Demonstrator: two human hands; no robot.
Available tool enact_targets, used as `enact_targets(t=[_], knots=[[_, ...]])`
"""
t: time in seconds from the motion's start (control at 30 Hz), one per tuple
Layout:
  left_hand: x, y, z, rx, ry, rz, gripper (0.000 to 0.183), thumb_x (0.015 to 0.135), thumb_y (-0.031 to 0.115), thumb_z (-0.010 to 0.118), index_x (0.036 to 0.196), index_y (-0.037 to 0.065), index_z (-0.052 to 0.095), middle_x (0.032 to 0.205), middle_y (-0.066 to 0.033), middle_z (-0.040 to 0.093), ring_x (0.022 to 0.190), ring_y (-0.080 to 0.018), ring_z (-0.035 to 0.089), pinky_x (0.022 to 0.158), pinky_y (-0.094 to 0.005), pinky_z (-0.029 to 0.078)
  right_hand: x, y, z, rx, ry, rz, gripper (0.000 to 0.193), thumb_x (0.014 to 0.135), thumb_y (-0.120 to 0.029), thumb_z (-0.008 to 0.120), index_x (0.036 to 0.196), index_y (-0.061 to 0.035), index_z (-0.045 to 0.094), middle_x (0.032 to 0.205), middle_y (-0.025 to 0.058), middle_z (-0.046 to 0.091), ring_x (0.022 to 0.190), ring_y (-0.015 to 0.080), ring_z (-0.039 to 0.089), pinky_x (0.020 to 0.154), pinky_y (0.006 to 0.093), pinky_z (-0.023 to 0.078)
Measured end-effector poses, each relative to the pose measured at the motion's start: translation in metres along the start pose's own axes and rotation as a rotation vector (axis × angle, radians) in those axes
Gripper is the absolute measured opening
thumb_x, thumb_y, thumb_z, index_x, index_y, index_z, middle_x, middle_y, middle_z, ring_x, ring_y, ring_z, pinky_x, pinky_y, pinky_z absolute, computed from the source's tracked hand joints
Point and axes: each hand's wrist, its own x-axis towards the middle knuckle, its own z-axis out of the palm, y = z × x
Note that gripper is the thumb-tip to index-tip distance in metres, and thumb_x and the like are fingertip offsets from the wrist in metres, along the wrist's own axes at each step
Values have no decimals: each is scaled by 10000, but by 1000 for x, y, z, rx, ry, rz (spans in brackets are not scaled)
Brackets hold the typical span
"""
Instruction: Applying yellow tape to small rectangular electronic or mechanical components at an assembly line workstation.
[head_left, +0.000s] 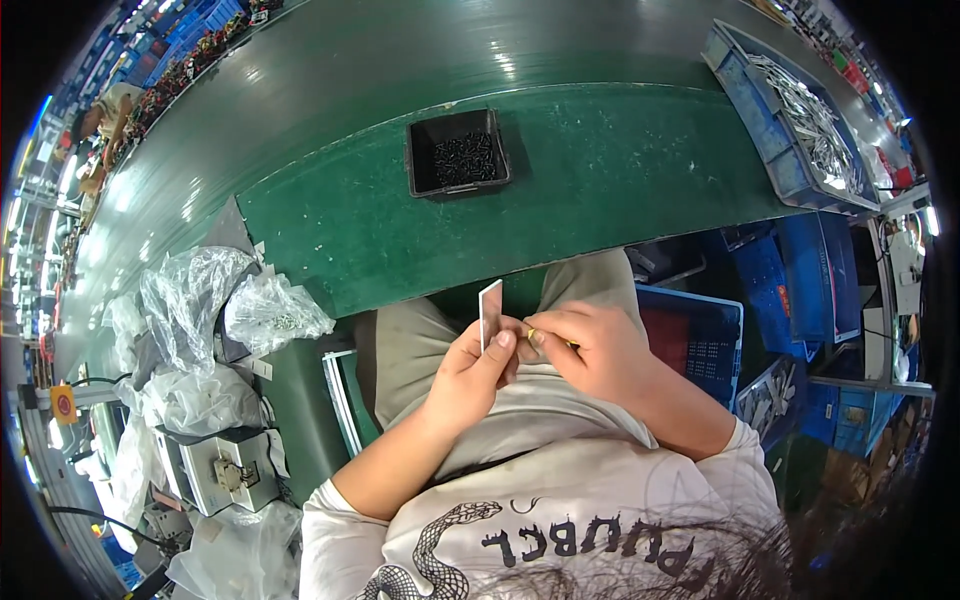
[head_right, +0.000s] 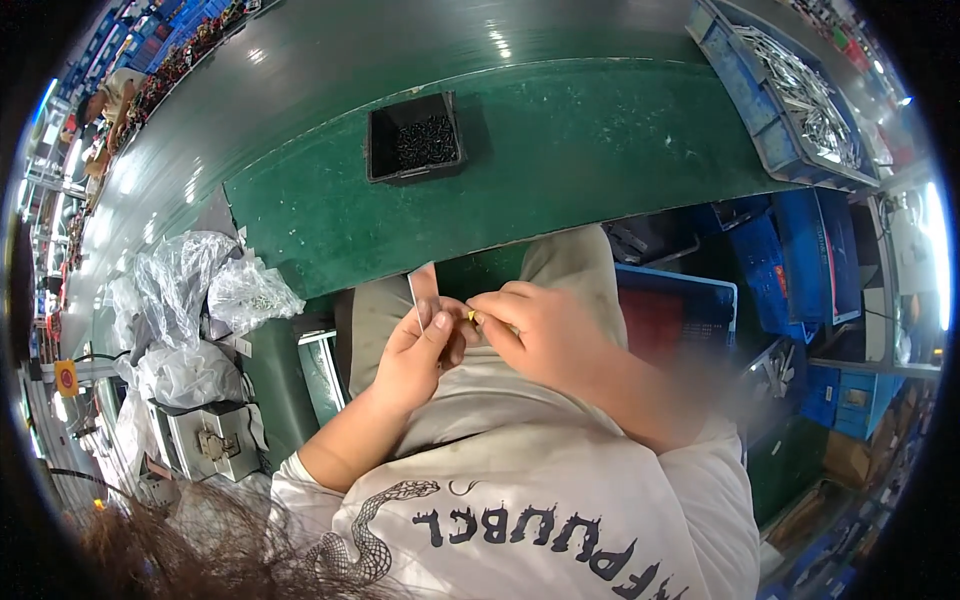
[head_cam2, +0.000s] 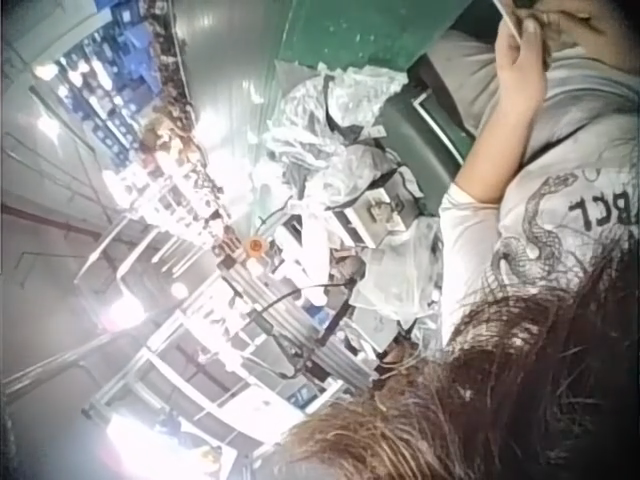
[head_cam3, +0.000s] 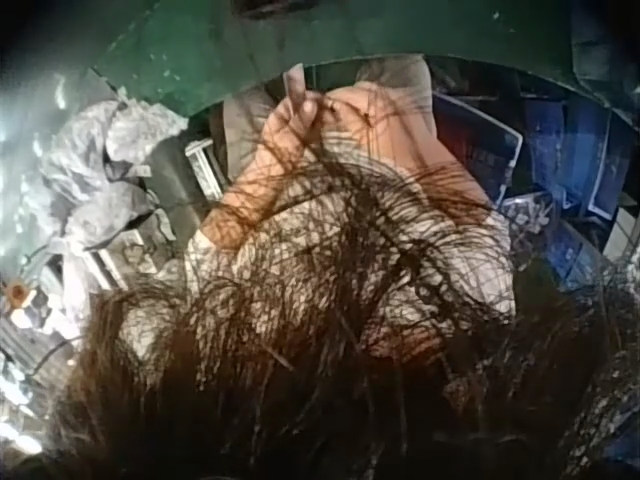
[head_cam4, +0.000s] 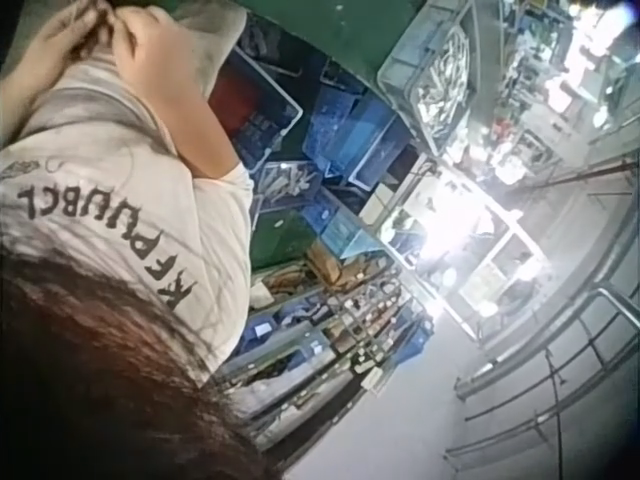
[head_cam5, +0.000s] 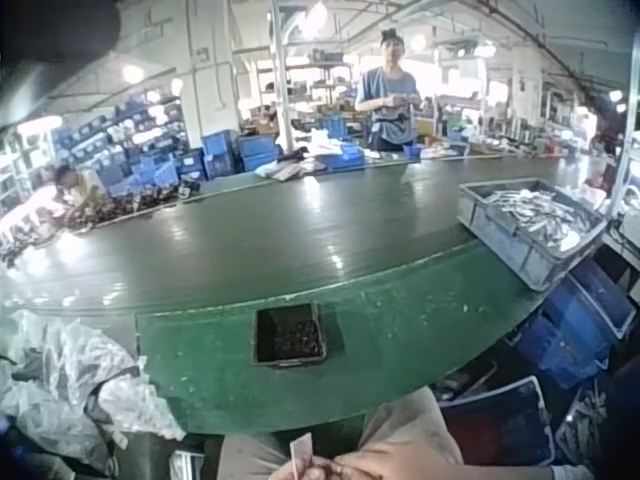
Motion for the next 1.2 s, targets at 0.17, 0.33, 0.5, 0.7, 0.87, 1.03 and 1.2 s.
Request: enact_targets(t=[0.17, 0.33, 0.5, 0.7, 0.87, 1.03, 1.2], knots=[[3, 3, -4, 23, -142, -90, 647, 1073, 585, 199, 1350, 55, 444, 866, -139, 645, 611, -172, 536, 505, -284, 372, 0, 2, -5, 46, 48, 47, 155, 908, -71, 673, 1047, -40, 731, 873, 134, 717, 697, 276, 690, 611, 356, 524], [3, 1, -10, -284, -225, -143, 581, 1111, 477, 179, 1367, 38, 460, 946, -115, 658, 717, -156, 576, 602, -292, 433, 2, 4, -12, 69, 45, 41, 178, 909, -64, 674, 1073, -35, 740, 867, 138, 728, 693, 258, 690, 622, 338, 517], [4, -3, 3, -33, 31, -157, 508, 1122, 396, 288, 1132, 18, 626, 946, -58, 640, 874, -132, 559, 781, -287, 465, 0, 6, -14, 114, 11, 50, 193, 886, -47, 695, 1070, -33, 756, 779, 116, 712, 647, 223, 666, 597, 302, 489], [-3, -8, 4, 327, 47, 5, 266, 1102, 231, 436, 1047, 33, 605, 908, -7, 610, 815, -84, 540, 733, -248, 454, 0, 7, -17, 88, 22, 41, 179, 884, -29, 694, 1051, -43, 759, 755, 97, 660, 640, 211, 613, 575, 306, 455], [-1, -10, 4, 334, 127, 53, 100, 1053, 115, 519, 1099, 35, 559, 906, -1, 601, 815, -84, 556, 716, -240, 461, -1, 11, -13, 186, 15, 71, 141, 890, -27, 695, 1018, -27, 753, 800, 95, 643, 701, 195, 609, 597, 299, 451], [0, 8, 9, 550, 93, 139, 240, 955, 19, 640, 1173, 14, 539, 1165, -93, 545, 810, -76, 567, 667, -237, 474, -7, 12, -7, 241, -55, 86, 115, 918, -31, 680, 1013, -9, 742, 800, 80, 642, 695, 155, 605, 578, 282, 437], [8, -5, -13, 613, -10, 164, 248, 880, 19, 736, 1043, 24, 549, 802, -25, 613, 598, -53, 513, 532, -246, 426, -19, 18, 2, 568, -127, 198, 167, 963, -54, 653, 1113, -25, 720, 884, 58, 684, 709, 109, 593, 602, 278, 460]])
